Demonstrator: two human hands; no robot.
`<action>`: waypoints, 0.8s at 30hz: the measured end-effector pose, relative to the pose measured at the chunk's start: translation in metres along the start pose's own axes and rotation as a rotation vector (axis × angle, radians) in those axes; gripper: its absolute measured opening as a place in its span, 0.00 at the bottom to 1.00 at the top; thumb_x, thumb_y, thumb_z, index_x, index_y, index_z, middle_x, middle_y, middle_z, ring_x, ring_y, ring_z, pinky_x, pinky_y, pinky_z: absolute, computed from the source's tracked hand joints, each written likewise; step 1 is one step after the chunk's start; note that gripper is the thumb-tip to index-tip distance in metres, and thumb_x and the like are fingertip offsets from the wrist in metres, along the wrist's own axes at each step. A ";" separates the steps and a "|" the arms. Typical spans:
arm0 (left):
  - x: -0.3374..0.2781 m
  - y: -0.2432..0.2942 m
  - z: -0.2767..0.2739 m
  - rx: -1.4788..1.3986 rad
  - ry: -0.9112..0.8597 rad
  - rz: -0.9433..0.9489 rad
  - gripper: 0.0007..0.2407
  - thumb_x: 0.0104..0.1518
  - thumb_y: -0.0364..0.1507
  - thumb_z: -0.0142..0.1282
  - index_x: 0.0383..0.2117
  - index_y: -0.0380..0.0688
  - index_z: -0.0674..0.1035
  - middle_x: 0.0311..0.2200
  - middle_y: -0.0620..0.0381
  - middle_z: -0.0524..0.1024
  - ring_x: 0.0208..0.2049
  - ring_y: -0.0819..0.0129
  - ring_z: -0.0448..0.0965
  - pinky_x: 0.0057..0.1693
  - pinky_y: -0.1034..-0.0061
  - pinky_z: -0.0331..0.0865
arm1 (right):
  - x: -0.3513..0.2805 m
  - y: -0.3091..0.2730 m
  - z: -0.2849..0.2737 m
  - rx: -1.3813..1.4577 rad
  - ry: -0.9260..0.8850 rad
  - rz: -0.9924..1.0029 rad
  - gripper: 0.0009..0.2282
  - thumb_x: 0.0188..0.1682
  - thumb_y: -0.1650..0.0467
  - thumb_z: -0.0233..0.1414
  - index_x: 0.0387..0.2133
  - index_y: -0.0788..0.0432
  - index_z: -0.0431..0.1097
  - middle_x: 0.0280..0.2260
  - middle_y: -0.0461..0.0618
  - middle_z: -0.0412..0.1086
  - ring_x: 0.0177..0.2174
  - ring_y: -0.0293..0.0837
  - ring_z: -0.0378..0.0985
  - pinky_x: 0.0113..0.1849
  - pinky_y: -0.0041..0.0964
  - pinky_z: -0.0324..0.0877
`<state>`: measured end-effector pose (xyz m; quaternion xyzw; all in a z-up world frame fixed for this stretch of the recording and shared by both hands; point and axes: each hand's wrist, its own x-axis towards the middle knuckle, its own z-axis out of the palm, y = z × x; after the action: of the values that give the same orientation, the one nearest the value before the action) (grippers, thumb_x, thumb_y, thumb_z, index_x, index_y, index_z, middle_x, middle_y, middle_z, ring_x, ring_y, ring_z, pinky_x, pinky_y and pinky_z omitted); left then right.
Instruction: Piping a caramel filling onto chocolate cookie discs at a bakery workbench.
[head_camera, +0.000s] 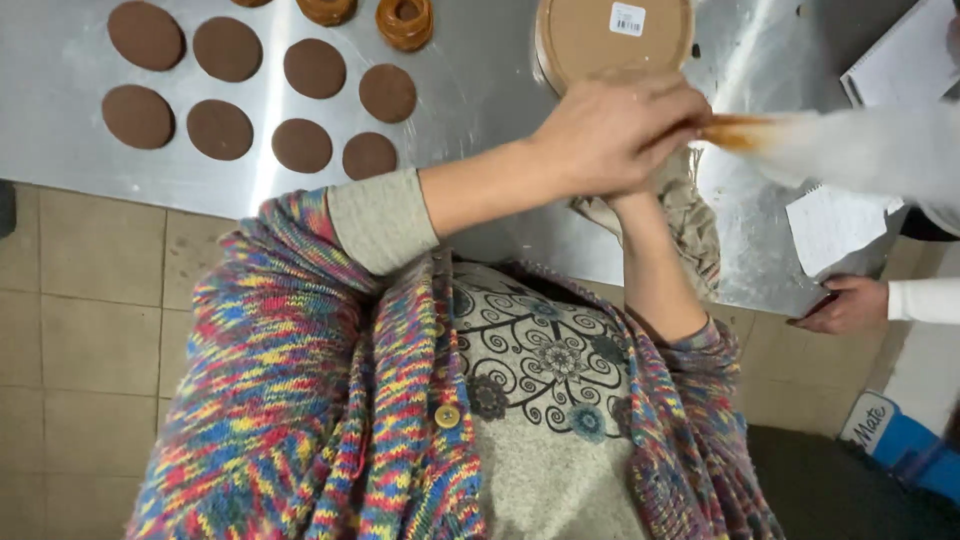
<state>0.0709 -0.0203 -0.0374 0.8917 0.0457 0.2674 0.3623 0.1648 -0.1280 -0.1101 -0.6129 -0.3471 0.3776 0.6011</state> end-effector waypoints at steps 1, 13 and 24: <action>0.005 0.001 -0.002 -0.015 -0.016 -0.081 0.08 0.67 0.36 0.58 0.49 0.57 0.76 0.44 0.62 0.80 0.50 0.59 0.80 0.56 0.64 0.74 | -0.010 0.004 -0.008 -0.019 -0.001 0.013 0.17 0.60 0.59 0.43 0.54 0.58 0.62 0.47 0.49 0.66 0.48 0.44 0.69 0.49 0.42 0.69; -0.026 0.006 0.034 0.014 0.068 -0.143 0.22 0.59 0.37 0.64 0.60 0.55 0.73 0.48 0.54 0.80 0.50 0.52 0.80 0.50 0.59 0.74 | -0.017 0.033 -0.052 -0.249 -0.280 0.013 0.19 0.59 0.64 0.47 0.59 0.61 0.58 0.51 0.52 0.64 0.50 0.46 0.67 0.51 0.42 0.66; -0.130 0.034 -0.062 -0.349 0.588 -0.204 0.10 0.61 0.26 0.60 0.47 0.44 0.81 0.43 0.57 0.78 0.45 0.65 0.83 0.53 0.75 0.76 | -0.036 0.036 0.068 -0.379 -0.574 -0.138 0.24 0.58 0.68 0.52 0.65 0.63 0.54 0.55 0.56 0.63 0.53 0.49 0.66 0.52 0.43 0.64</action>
<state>-0.0751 -0.0422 -0.0357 0.6921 0.1905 0.4787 0.5055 0.0866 -0.1289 -0.1441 -0.5576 -0.6066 0.4216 0.3786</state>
